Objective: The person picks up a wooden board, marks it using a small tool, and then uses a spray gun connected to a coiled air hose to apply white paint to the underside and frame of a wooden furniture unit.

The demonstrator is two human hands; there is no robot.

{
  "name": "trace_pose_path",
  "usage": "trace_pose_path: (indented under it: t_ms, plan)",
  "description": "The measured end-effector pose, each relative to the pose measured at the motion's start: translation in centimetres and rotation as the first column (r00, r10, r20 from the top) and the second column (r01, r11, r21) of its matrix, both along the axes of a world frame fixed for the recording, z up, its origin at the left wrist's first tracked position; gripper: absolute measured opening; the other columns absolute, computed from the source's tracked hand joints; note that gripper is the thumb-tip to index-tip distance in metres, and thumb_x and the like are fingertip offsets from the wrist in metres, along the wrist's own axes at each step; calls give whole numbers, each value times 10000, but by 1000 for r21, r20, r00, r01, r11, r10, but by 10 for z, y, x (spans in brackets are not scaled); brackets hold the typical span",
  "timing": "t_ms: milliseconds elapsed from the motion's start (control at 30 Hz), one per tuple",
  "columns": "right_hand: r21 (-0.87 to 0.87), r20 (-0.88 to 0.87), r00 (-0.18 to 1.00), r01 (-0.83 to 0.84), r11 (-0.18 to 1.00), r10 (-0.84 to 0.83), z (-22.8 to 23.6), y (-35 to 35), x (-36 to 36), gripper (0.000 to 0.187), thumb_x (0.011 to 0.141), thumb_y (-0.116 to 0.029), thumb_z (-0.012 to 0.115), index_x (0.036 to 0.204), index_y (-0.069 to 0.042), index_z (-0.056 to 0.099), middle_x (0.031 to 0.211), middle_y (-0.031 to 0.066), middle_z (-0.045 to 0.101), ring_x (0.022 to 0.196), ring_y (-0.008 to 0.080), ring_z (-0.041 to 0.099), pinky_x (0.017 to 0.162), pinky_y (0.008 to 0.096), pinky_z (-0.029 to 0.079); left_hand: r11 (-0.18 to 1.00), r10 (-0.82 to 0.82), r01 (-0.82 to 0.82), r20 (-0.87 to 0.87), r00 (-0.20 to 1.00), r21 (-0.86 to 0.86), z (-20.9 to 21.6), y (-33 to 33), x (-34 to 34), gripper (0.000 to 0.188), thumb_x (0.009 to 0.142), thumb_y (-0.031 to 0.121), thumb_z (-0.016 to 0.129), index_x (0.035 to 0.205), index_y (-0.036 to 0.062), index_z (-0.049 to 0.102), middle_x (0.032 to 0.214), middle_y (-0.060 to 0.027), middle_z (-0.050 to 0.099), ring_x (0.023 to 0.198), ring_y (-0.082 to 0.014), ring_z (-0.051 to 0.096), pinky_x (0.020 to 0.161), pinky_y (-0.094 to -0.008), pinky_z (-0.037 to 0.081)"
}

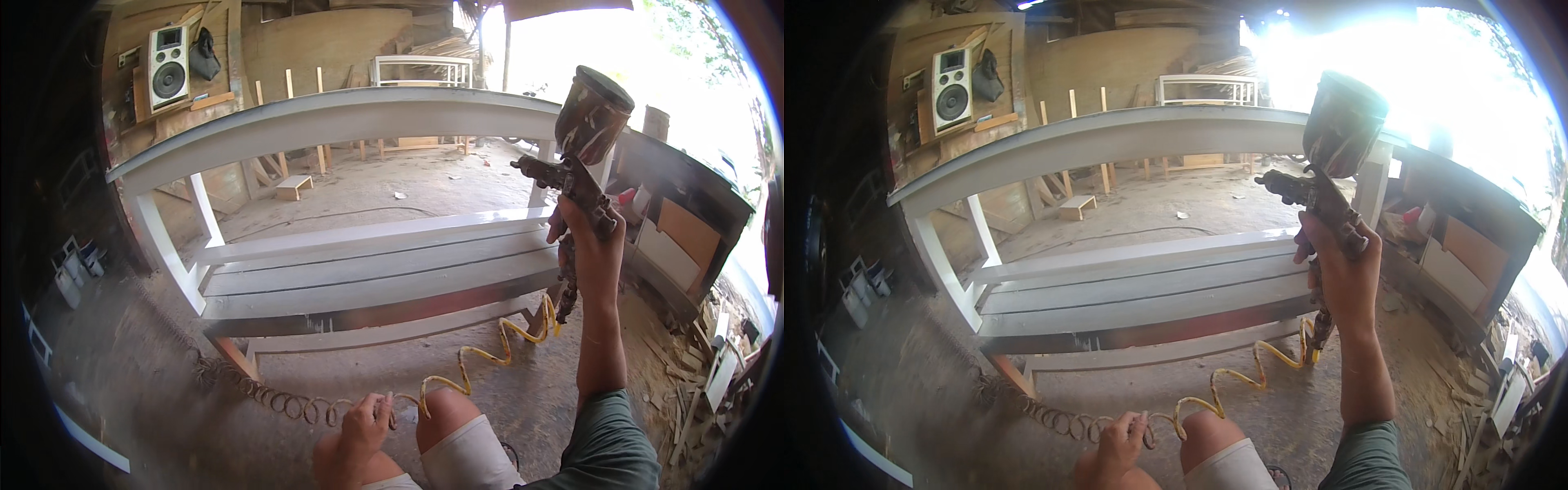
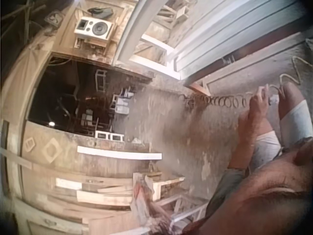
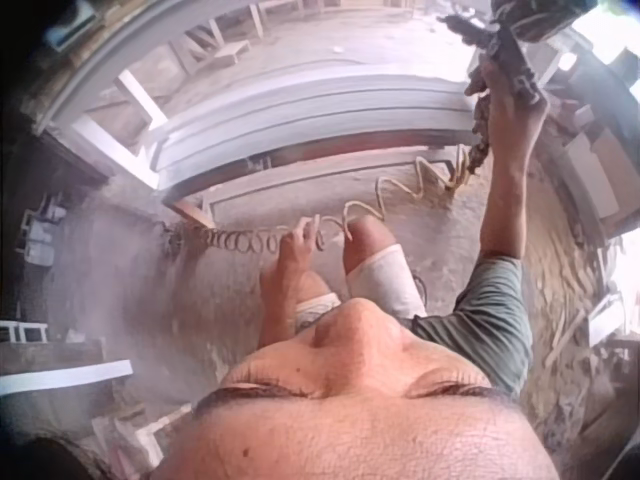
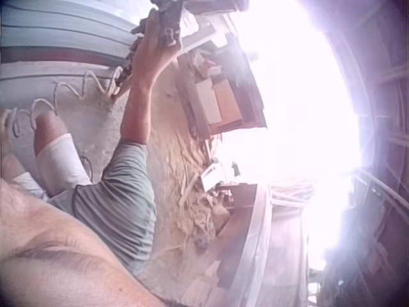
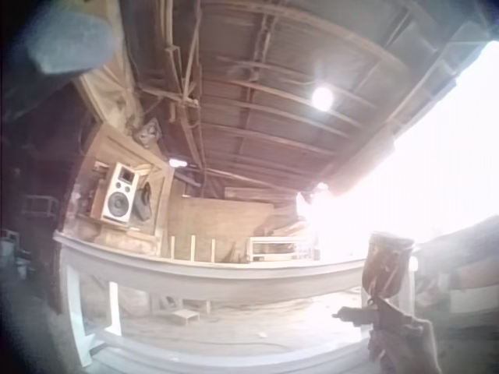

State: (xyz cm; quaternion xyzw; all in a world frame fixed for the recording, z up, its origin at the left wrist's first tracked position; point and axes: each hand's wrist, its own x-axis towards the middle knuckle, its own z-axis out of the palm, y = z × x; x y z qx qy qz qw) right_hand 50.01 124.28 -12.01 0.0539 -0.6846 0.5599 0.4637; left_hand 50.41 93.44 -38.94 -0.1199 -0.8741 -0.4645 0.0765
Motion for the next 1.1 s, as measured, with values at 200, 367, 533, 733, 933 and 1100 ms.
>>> trace_pose_path:
  t_ms: [200, 367, 533, 733, 933, 1100]
  plan:
    - [21, 24, 996, -90, 996, 89, 1, -42, -16, 166, 944, -148, 706, 992, 10, 691, 767, 49, 689, 604, 91, 639, 392, 206, 400, 1000, 16, -16, 11, 1000, 3, -9, -16, 4, 350, 999, 369, 597, 985, 29, 677, 819, -169, 710, 808, -380, 699, 735, -463, 539]
    - [61, 26, 986, -166, 984, 165, 3, -81, -30, 182, 948, -166, 712, 995, 8, 691, 773, 54, 686, 605, 93, 648, 394, 207, 419, 998, 56, -56, 60, 997, -4, -14, -31, 9, 375, 1004, 374, 582, 1027, 10, 673, 888, -194, 714, 834, -377, 708, 754, -456, 546]
    - [89, 54, 972, -231, 969, 227, 7, -120, -43, 187, 954, -172, 710, 991, 10, 685, 761, 53, 677, 598, 92, 645, 392, 208, 420, 996, 82, -82, 5, 997, -37, -14, -45, 12, 353, 1017, 350, 574, 1014, 11, 673, 814, -171, 710, 755, -321, 732, 708, -414, 551]
    - [101, 54, 941, -339, 935, 335, 8, -173, -62, 194, 952, -180, 713, 972, 9, 674, 753, 52, 673, 586, 84, 632, 392, 209, 417, 992, 129, -129, 14, 992, -11, -22, -67, 13, 400, 1022, 413, 558, 992, 30, 668, 732, -126, 689, 721, -310, 710, 705, -414, 541]
    - [107, 83, 894, -447, 888, 440, 5, -227, -85, 226, 947, -209, 723, 964, 9, 667, 737, 49, 670, 516, 58, 565, 389, 209, 386, 990, 139, -142, 187, 972, 4, -24, -92, 18, 487, 1020, 498, 498, 1056, 38, 653, 985, -229, 700, 941, -441, 671, 827, -517, 523]
    - [125, 76, 856, -517, 847, 511, 5, -271, -98, 237, 946, -216, 723, 966, 13, 665, 728, 54, 667, 491, 56, 537, 396, 210, 379, 981, 149, -172, 220, 964, 92, -27, -107, 23, 499, 1019, 514, 477, 1068, 46, 643, 966, -215, 700, 959, -430, 670, 856, -515, 511]
